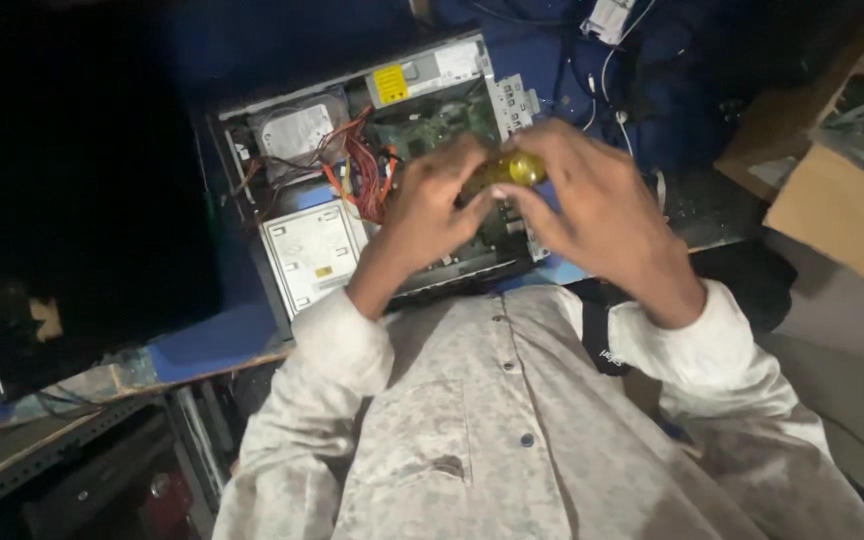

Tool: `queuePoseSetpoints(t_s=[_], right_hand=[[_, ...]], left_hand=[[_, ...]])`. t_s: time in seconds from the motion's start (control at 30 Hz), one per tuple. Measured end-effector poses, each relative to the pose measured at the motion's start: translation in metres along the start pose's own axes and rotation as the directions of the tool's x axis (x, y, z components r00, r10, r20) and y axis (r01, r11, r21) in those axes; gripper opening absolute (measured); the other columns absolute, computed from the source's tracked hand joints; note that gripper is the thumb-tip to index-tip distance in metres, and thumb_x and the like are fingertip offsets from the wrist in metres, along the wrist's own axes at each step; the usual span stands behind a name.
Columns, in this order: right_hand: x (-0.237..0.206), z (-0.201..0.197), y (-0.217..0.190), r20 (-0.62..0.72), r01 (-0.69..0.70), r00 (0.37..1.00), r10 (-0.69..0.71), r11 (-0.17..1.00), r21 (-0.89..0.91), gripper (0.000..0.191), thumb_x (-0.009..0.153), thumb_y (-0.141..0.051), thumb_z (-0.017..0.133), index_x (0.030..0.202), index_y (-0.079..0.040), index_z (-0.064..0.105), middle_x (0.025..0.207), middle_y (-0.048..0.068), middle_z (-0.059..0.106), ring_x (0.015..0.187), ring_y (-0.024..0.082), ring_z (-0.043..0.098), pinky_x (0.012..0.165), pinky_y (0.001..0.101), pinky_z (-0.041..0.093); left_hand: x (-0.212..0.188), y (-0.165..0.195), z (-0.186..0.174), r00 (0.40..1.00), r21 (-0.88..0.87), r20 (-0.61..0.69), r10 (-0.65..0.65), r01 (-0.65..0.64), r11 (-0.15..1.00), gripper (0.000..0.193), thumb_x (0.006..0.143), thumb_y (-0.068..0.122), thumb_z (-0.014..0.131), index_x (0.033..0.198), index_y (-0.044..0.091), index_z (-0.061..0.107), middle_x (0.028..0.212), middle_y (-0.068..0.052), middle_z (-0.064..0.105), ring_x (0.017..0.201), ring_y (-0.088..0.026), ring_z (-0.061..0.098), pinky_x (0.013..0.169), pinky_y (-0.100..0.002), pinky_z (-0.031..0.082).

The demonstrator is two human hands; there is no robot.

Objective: The person uses a yellow screwdriver to loosen and remove screws from the motherboard area of an open desktop computer case. They then switch to a green screwdriver to continue removing screws from the same area. The person manipulates internal wires and components while working on the motherboard.

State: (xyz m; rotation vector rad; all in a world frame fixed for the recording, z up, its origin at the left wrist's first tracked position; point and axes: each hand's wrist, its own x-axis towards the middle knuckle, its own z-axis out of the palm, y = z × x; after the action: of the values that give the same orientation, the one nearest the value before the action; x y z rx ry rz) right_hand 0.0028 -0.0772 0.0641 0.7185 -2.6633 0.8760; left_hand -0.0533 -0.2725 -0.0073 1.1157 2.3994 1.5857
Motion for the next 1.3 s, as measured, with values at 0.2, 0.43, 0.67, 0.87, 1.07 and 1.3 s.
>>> queuePoseSetpoints(t_s=[0.2,0.43,0.67,0.87,1.07,1.3], right_hand=[[-0.018,-0.007,-0.035,-0.026,0.205,0.979,-0.204,0.978,0.026,0.043,0.1,-0.019,0.076,0.129,0.006,0.055,0.119,0.022,0.067,0.107,0.038,0.072,0.092,0.0424,0.063],[-0.012,0.033,-0.035,0.182,0.15,0.966,-0.184,0.971,0.188,0.04,0.099,-0.019,0.072,0.127,0.006,0.059,0.113,0.022,0.068,0.093,0.032,0.074,0.076,0.0369,0.063],[-0.002,0.05,-0.03,0.149,0.23,0.955,-0.256,0.958,0.173,0.04,0.095,-0.014,0.073,0.126,0.005,0.058,0.115,0.02,0.065,0.101,0.036,0.07,0.085,0.0399,0.061],[0.006,0.052,-0.028,0.2,0.158,0.96,-0.197,0.968,0.192,0.04,0.093,-0.012,0.073,0.125,0.006,0.058,0.112,0.021,0.066,0.094,0.035,0.071,0.078,0.0402,0.061],[0.004,0.043,-0.023,0.213,0.271,0.928,-0.306,0.946,0.176,0.04,0.09,-0.01,0.07,0.123,0.006,0.057,0.123,0.027,0.062,0.1,0.037,0.07,0.077,0.0368,0.061],[0.001,0.044,-0.027,0.15,0.298,0.941,-0.303,0.953,0.052,0.043,0.085,0.009,0.066,0.127,0.007,0.055,0.118,0.019,0.063,0.103,0.034,0.07,0.083,0.0376,0.062]], left_hand=[[-0.061,0.043,-0.011,0.991,0.029,-0.121,0.063,-0.06,0.998,0.033,0.089,0.005,0.076,0.118,0.0,0.06,0.11,-0.015,0.066,0.1,-0.033,0.071,0.086,-0.043,0.058],[-0.1,0.023,0.01,0.955,-0.054,-0.275,-0.114,0.103,0.993,0.03,0.088,0.002,0.073,0.117,0.0,0.062,0.11,-0.016,0.066,0.096,-0.032,0.074,0.083,-0.037,0.06],[-0.109,-0.008,0.019,0.922,0.019,-0.373,-0.106,0.122,0.992,0.035,0.081,-0.003,0.072,0.115,0.0,0.062,0.111,-0.018,0.066,0.097,-0.035,0.072,0.083,-0.038,0.059],[-0.106,-0.013,0.019,0.922,-0.055,-0.371,-0.115,0.102,0.993,0.036,0.084,-0.003,0.07,0.119,-0.001,0.061,0.113,-0.018,0.065,0.1,-0.035,0.072,0.087,-0.037,0.061],[-0.099,-0.019,0.011,0.961,0.005,-0.274,-0.031,0.034,0.999,0.031,0.092,0.004,0.071,0.121,-0.001,0.063,0.115,-0.02,0.069,0.102,-0.038,0.072,0.089,-0.042,0.059],[-0.086,-0.021,-0.011,0.992,-0.063,-0.124,-0.012,0.004,0.998,0.026,0.091,0.006,0.073,0.115,-0.001,0.066,0.11,-0.019,0.072,0.101,-0.038,0.073,0.087,-0.042,0.059]])
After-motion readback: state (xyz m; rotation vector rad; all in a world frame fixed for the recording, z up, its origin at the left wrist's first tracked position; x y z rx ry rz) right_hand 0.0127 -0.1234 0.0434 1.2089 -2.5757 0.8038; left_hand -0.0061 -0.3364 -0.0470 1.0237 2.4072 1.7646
